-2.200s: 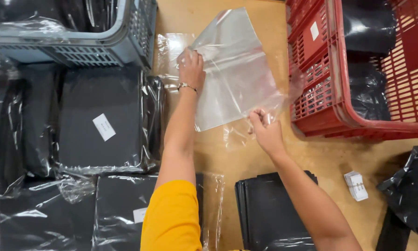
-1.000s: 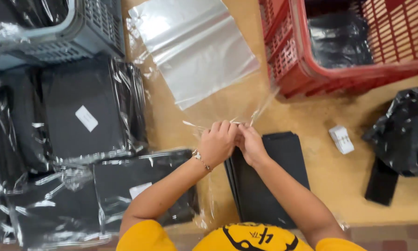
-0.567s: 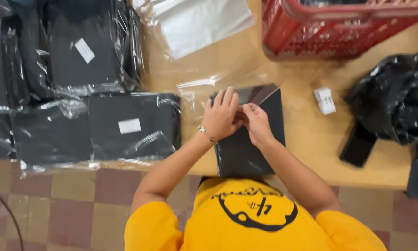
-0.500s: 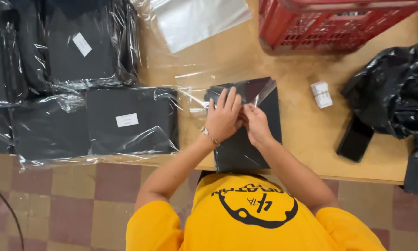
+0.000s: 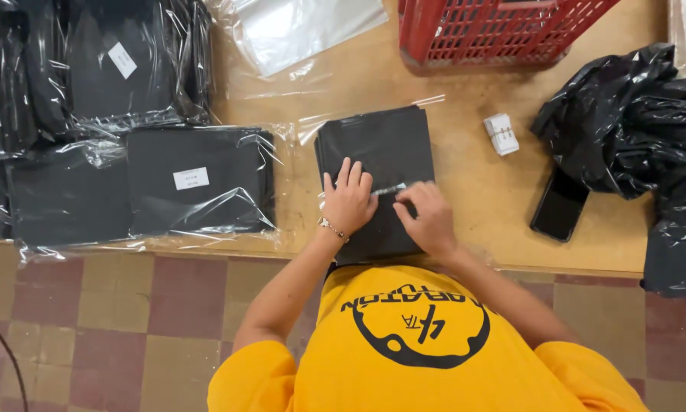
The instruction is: The person repeatedly places folded black items into clear plastic bags, seals them, and affixes white labels. The person then stacks the labeled packages and places them into a red basket.
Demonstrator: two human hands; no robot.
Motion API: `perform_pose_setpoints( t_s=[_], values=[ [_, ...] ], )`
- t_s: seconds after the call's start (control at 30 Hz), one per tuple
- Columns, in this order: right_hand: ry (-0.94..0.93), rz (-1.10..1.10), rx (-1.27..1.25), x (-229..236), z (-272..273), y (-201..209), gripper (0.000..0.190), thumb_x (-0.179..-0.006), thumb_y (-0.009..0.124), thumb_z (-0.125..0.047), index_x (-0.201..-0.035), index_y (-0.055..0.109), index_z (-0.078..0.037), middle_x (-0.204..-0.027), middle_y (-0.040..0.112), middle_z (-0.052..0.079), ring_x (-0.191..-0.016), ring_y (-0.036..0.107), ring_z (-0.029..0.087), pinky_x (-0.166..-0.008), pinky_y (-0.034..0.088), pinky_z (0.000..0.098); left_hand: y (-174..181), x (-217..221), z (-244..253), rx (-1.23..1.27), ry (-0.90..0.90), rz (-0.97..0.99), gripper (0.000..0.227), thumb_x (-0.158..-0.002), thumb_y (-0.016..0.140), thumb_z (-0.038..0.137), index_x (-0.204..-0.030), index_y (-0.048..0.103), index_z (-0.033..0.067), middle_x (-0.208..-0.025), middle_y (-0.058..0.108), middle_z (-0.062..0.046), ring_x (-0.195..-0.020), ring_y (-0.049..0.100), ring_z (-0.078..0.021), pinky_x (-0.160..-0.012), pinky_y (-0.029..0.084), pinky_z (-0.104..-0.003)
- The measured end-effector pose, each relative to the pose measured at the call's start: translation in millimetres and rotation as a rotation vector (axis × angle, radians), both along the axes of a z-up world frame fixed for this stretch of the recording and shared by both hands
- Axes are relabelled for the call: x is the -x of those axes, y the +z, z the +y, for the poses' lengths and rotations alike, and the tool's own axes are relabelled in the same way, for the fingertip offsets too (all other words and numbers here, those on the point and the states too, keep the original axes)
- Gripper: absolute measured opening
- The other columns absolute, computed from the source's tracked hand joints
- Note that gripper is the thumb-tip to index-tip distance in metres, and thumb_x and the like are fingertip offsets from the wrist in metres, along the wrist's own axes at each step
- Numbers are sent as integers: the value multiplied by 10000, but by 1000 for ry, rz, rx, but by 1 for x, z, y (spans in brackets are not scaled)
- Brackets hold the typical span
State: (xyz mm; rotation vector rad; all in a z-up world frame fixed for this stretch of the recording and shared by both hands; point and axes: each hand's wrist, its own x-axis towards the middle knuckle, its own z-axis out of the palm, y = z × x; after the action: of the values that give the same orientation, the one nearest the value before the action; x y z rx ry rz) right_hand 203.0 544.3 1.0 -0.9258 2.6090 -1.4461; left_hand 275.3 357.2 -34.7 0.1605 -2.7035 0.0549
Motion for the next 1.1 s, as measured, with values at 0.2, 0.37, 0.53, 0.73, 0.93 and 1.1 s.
perform_pose_setpoints(
  t_s=[0.2,0.37,0.53,0.73,0.93,1.1],
  values=[
    [244,916,-384,39,-6,-26,426,-778,781,-281,-1172,712,-135,-1027,650,33,-1005,620,238,-827,504,357,-48,4,-15,207,-105,146,68,-935,538,262,-880,574,243,-932,651,24,-1039,687,-185,-878,555,-455],
    [275,910,-252,53,-11,-23,181,-977,677,-226,-807,655,-167,-728,534,-28,-731,584,176,-649,494,297,-63,1,-30,69,-122,5,88,-985,529,299,-921,577,261,-832,636,80,-876,712,-141,-677,593,-315],
    [411,653,-199,61,-22,-22,294,-860,763,-278,-716,535,-163,-692,479,-11,-708,583,203,-644,501,310,-7,0,-21,-331,-166,-169,93,-972,617,344,-945,664,268,-879,690,95,-924,710,-150,-731,605,-313],
    [451,152,-158,61,-21,-13,440,-903,771,-457,-714,516,-151,-667,515,16,-702,612,231,-643,496,335,32,2,-27,-892,-5,-287,198,-875,744,424,-846,760,229,-807,749,11,-935,711,-290,-841,582,-423],
    [443,-120,-69,59,-25,-11,363,-1050,643,-291,-725,580,-144,-657,541,36,-665,606,225,-659,500,321,13,10,-33,-1047,184,-495,201,-836,690,470,-870,803,307,-819,779,27,-968,734,-295,-878,580,-425],
    [460,-143,-91,61,-24,-9,298,-1032,663,-248,-756,640,-139,-651,587,15,-652,624,201,-648,506,313,-10,13,-30,-795,202,-551,86,-713,773,367,-782,766,316,-746,746,69,-884,734,-248,-829,596,-382]
  ],
)
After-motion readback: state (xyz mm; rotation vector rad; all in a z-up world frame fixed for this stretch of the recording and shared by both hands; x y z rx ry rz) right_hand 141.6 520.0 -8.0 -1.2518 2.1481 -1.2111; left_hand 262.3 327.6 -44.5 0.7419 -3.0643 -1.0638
